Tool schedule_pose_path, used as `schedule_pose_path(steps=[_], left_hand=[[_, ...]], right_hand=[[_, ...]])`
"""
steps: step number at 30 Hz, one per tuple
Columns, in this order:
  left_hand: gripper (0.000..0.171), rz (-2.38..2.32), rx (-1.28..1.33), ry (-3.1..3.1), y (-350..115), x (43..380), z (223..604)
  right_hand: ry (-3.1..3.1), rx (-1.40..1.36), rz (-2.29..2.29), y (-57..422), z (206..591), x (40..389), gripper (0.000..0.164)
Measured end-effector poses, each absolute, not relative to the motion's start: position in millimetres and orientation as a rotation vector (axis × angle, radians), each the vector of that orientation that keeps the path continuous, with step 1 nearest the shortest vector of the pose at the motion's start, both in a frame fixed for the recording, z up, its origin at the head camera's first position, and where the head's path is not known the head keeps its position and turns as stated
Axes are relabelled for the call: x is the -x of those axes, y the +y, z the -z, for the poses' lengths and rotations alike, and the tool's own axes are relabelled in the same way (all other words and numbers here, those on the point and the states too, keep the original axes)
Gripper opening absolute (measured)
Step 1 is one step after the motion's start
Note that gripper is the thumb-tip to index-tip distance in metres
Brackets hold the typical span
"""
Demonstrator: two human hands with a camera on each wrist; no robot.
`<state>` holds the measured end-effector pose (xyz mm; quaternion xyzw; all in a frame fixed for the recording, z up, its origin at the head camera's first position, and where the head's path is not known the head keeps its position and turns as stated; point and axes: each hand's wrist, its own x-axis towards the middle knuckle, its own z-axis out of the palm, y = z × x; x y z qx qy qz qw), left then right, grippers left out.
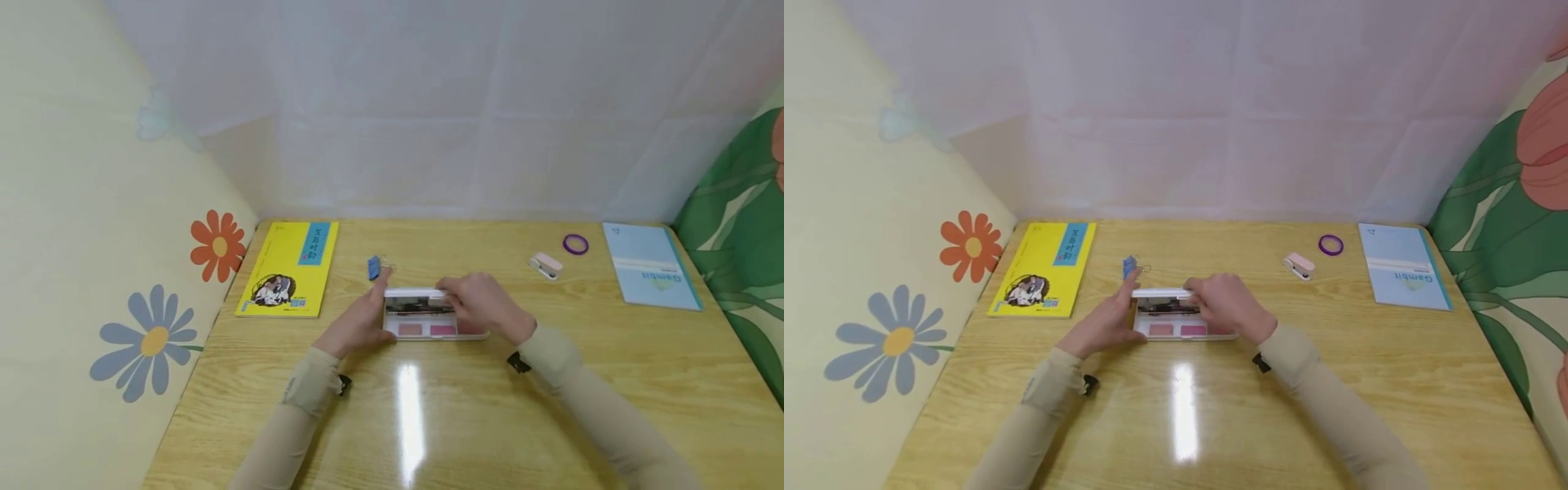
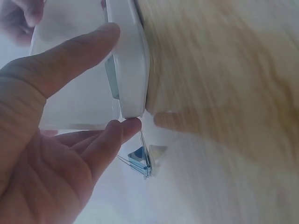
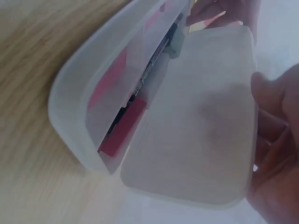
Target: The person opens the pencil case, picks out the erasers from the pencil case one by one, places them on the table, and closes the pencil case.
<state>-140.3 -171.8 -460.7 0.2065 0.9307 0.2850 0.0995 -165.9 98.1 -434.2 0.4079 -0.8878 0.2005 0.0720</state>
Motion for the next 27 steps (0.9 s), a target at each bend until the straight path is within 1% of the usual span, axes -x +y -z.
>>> schedule_pose_path(steps=[4, 9, 17, 24, 27], left_hand=[[0.147, -0.863, -0.597, 2.752, -171, 140, 461], [0.142, -0.859, -0.589, 2.771, -170, 139, 465], [0.139, -0.875, -0.635, 2.777, -172, 138, 463], [0.141, -0.872, -0.627, 2.795, -171, 141, 465], [0.135, -0.840, -0.608, 2.792, -170, 140, 465]], right_hand=[[-2.735, -1.067, -0.739, 95, 432, 176, 0.014], [-2.710, -0.912, -0.837, 91, 431, 188, 0.016], [-2.703, -0.846, -0.768, 88, 426, 200, 0.017], [-2.647, -0.780, -0.585, 88, 421, 212, 0.012], [-2.635, -0.777, -0.548, 89, 424, 220, 0.011]])
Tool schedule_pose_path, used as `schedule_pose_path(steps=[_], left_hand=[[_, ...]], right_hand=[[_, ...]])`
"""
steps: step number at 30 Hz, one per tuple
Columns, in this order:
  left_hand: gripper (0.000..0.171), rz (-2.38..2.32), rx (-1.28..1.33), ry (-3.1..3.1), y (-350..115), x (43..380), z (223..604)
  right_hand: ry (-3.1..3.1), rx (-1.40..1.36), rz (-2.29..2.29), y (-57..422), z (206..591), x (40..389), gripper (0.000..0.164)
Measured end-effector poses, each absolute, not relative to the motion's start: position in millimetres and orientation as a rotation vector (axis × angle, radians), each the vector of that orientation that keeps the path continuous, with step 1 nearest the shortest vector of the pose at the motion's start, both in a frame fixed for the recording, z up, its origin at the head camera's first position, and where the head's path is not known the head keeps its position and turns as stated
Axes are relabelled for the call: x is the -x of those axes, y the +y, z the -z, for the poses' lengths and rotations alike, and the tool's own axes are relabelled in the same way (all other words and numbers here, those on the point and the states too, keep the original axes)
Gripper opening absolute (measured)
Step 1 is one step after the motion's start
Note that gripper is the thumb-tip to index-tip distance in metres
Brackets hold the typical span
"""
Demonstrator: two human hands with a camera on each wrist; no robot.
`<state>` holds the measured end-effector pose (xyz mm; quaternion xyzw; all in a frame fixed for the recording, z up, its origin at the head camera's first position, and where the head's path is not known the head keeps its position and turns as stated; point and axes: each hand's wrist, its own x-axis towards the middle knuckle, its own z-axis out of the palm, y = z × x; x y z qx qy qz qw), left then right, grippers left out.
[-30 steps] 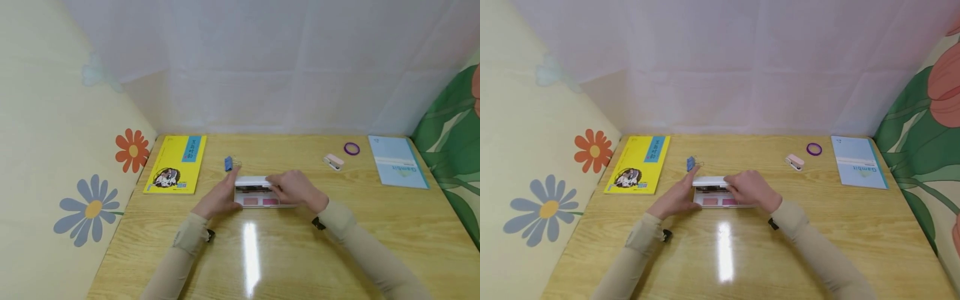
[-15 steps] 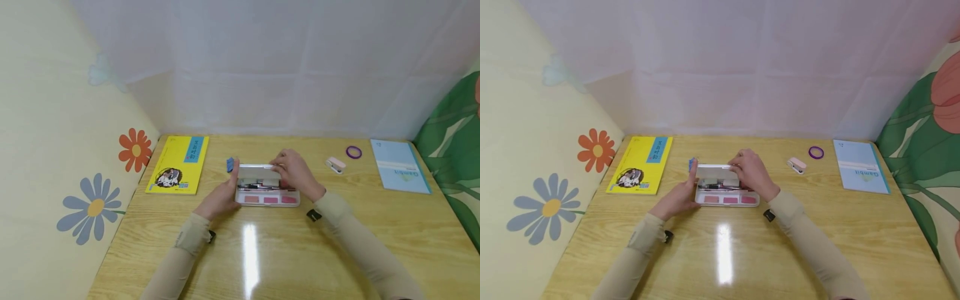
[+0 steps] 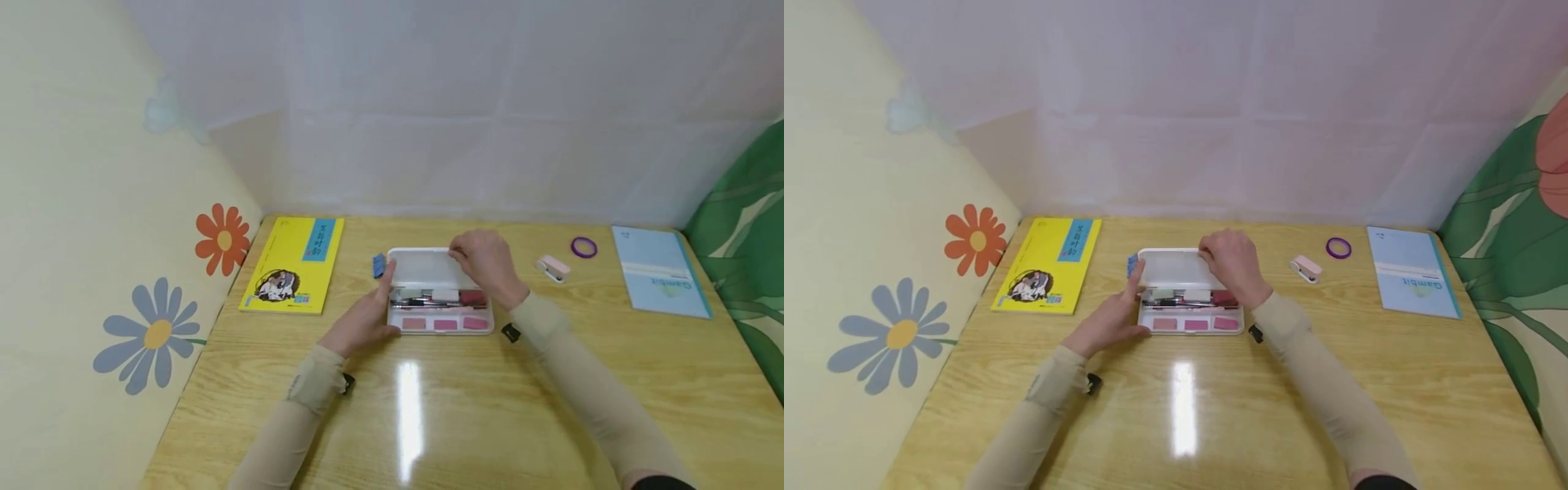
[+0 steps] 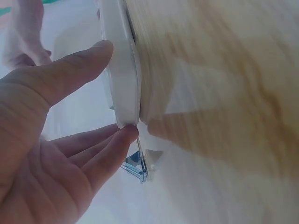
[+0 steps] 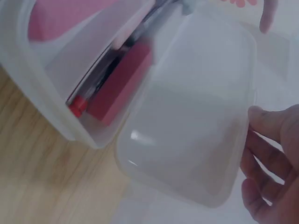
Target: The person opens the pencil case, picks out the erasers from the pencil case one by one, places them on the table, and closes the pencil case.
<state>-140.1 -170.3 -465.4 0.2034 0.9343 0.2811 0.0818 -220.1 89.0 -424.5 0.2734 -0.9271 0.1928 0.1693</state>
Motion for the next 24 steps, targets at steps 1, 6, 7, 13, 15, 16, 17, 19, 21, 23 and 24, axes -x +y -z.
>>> schedule_pose_path(steps=[1, 6, 7, 13, 15, 16, 17, 19, 21, 23, 24], left_hand=[[0.131, -0.828, -0.607, 2.784, -170, 140, 465], [0.097, -0.749, -0.628, 2.761, -170, 138, 463], [0.092, -0.739, -0.641, 2.766, -171, 138, 463], [0.081, -0.727, -0.686, 2.788, -173, 138, 463], [0.083, -0.724, -0.676, 2.780, -173, 138, 463], [0.083, -0.723, -0.666, 2.774, -173, 138, 463], [0.084, -0.719, -0.657, 2.769, -173, 138, 464], [0.086, -0.712, -0.633, 2.759, -173, 138, 464], [0.088, -0.711, -0.624, 2.755, -173, 139, 465], [0.089, -0.707, -0.626, 2.760, -173, 140, 465], [0.089, -0.706, -0.631, 2.765, -173, 140, 465]], right_hand=[[-2.647, -0.776, -0.547, 89, 425, 223, 0.011], [-2.800, -0.782, -0.582, 93, 430, 232, 0.020], [-2.836, -0.792, -0.584, 93, 431, 234, 0.025], [-2.998, -0.857, -0.625, 95, 439, 239, 0.040], [-3.010, -0.848, -0.637, 95, 440, 238, 0.039], [-3.003, -0.842, -0.641, 96, 439, 237, 0.039], [-2.989, -0.834, -0.635, 96, 438, 235, 0.040], [-2.930, -0.828, -0.618, 95, 433, 229, 0.041], [-2.832, -0.850, -0.616, 91, 428, 220, 0.039], [-2.741, -0.912, -0.605, 84, 424, 211, 0.034], [-2.713, -0.950, -0.600, 80, 423, 207, 0.030]])
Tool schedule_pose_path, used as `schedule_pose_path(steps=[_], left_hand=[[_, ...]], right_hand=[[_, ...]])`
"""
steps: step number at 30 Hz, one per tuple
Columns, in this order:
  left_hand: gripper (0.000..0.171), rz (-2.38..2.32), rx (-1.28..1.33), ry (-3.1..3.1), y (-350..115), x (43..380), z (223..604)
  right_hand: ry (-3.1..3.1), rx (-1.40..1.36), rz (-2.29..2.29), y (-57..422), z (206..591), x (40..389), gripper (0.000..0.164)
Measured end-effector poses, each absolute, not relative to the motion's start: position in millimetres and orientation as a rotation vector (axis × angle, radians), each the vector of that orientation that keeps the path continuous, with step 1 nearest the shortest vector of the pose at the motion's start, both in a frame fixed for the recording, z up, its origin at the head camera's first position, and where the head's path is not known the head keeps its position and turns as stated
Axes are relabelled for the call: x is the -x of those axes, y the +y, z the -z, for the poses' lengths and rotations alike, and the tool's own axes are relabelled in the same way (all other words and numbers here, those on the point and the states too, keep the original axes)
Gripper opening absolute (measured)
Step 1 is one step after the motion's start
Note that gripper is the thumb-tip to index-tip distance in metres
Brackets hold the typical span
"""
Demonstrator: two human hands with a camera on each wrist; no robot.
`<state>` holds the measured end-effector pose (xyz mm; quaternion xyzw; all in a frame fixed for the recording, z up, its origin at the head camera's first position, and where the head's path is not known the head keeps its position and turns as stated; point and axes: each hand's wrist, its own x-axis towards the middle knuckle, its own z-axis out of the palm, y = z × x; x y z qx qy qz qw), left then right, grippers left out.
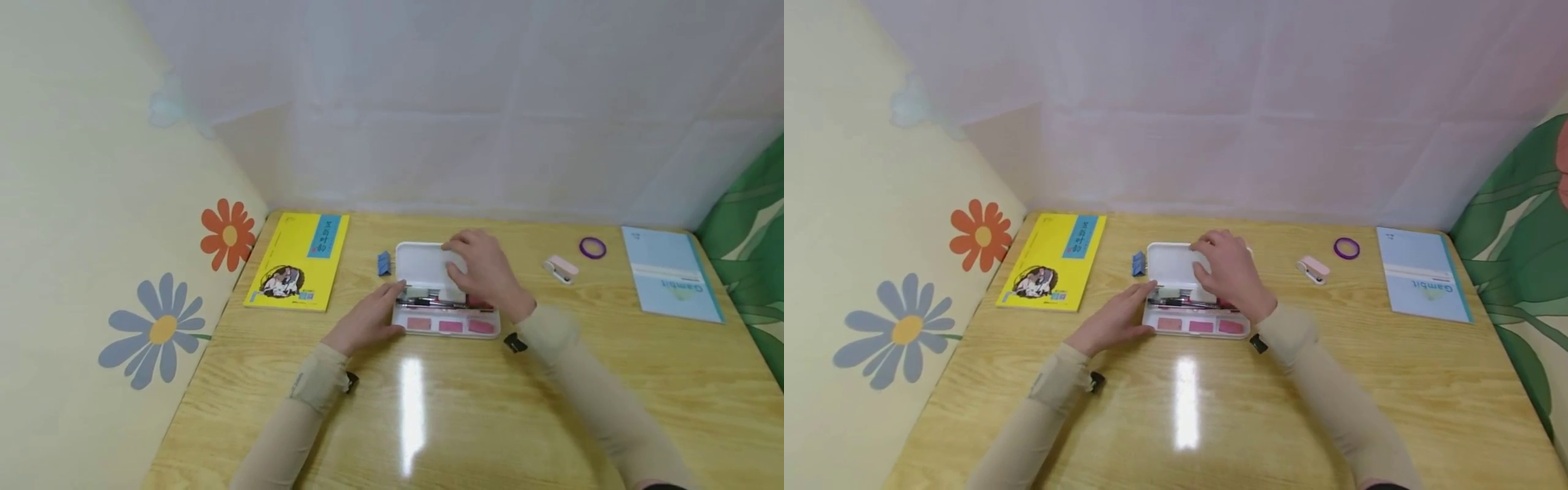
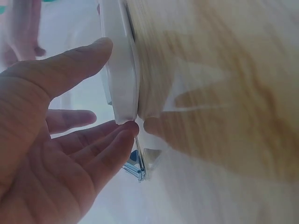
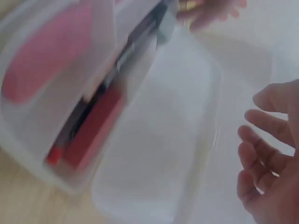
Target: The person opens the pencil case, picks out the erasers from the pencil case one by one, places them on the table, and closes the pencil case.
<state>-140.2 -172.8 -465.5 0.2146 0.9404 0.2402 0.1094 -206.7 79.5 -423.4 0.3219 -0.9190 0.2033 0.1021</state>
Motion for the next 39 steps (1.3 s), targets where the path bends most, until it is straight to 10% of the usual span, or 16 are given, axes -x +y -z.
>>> schedule_pose_path(steps=[12, 39], left_hand=[[0.095, -0.661, -0.659, 2.761, -168, 145, 463], [0.116, -0.742, -0.630, 2.770, -174, 144, 469]], right_hand=[[-2.970, -1.084, -0.220, 39, 444, 197, 0.003], [-2.828, -1.200, -0.152, 27, 454, 206, 0.008]])
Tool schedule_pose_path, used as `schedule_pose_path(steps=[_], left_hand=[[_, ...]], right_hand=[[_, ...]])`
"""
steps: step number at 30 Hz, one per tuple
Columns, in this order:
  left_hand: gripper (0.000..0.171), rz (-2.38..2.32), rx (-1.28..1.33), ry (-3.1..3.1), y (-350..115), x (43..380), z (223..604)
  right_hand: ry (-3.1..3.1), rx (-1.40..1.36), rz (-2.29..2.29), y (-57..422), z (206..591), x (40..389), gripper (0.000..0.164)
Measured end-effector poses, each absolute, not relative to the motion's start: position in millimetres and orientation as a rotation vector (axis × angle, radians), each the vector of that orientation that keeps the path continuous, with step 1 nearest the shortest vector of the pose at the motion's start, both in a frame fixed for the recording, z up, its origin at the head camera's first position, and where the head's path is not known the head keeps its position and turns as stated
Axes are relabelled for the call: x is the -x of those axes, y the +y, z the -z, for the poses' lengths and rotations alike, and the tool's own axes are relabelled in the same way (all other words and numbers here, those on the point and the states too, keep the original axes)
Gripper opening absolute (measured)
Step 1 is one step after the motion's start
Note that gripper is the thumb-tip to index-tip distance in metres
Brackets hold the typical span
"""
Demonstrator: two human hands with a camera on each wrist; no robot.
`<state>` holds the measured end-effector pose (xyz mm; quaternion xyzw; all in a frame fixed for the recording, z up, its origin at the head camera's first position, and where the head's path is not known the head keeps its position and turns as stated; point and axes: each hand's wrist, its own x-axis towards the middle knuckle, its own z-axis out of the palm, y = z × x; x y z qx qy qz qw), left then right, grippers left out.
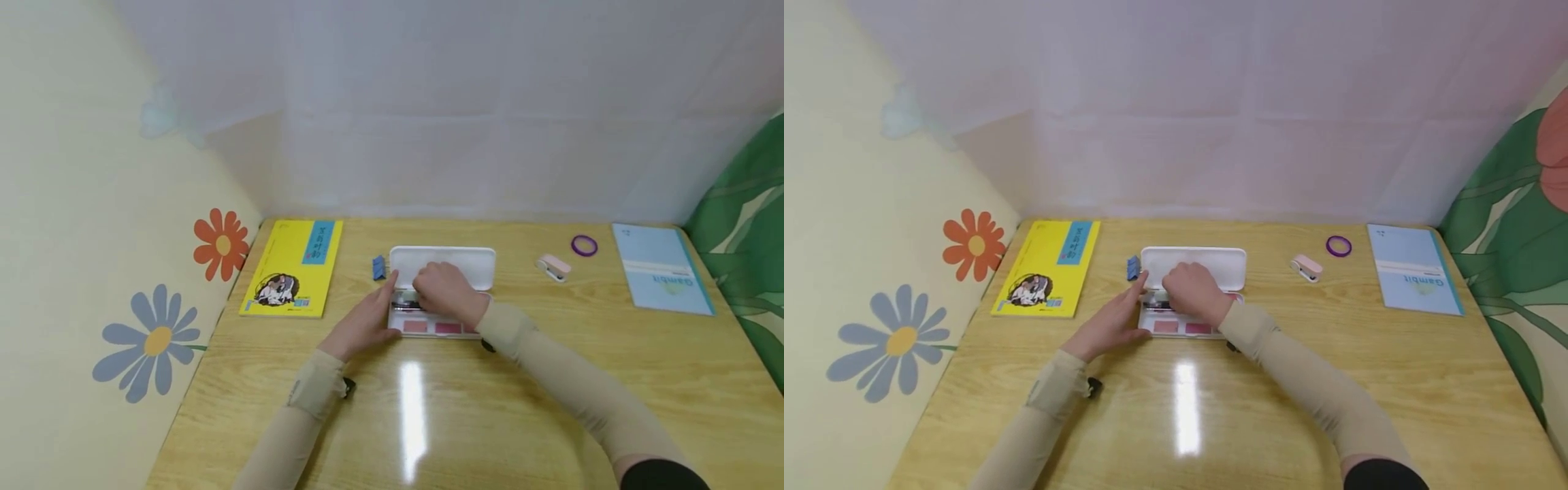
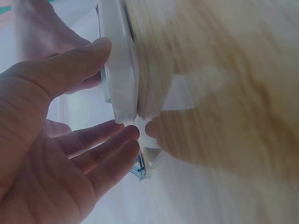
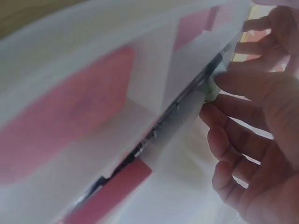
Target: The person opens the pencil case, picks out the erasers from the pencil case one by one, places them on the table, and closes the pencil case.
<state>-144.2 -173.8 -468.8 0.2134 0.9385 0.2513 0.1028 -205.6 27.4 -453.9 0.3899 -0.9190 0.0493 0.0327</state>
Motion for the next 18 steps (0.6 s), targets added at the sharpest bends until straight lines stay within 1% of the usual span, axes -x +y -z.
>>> schedule_pose_path(steps=[3, 12, 18], left_hand=[[0.116, -0.748, -0.629, 2.774, -175, 143, 468], [0.116, -0.753, -0.644, 2.776, -175, 141, 468], [0.116, -0.751, -0.646, 2.785, -175, 140, 467]], right_hand=[[-2.834, -1.214, -0.157, 26, 453, 207, 0.010], [-2.873, -1.219, -0.140, 24, 453, 209, 0.005], [-2.972, -1.118, -0.367, 36, 441, 206, 0.004]])
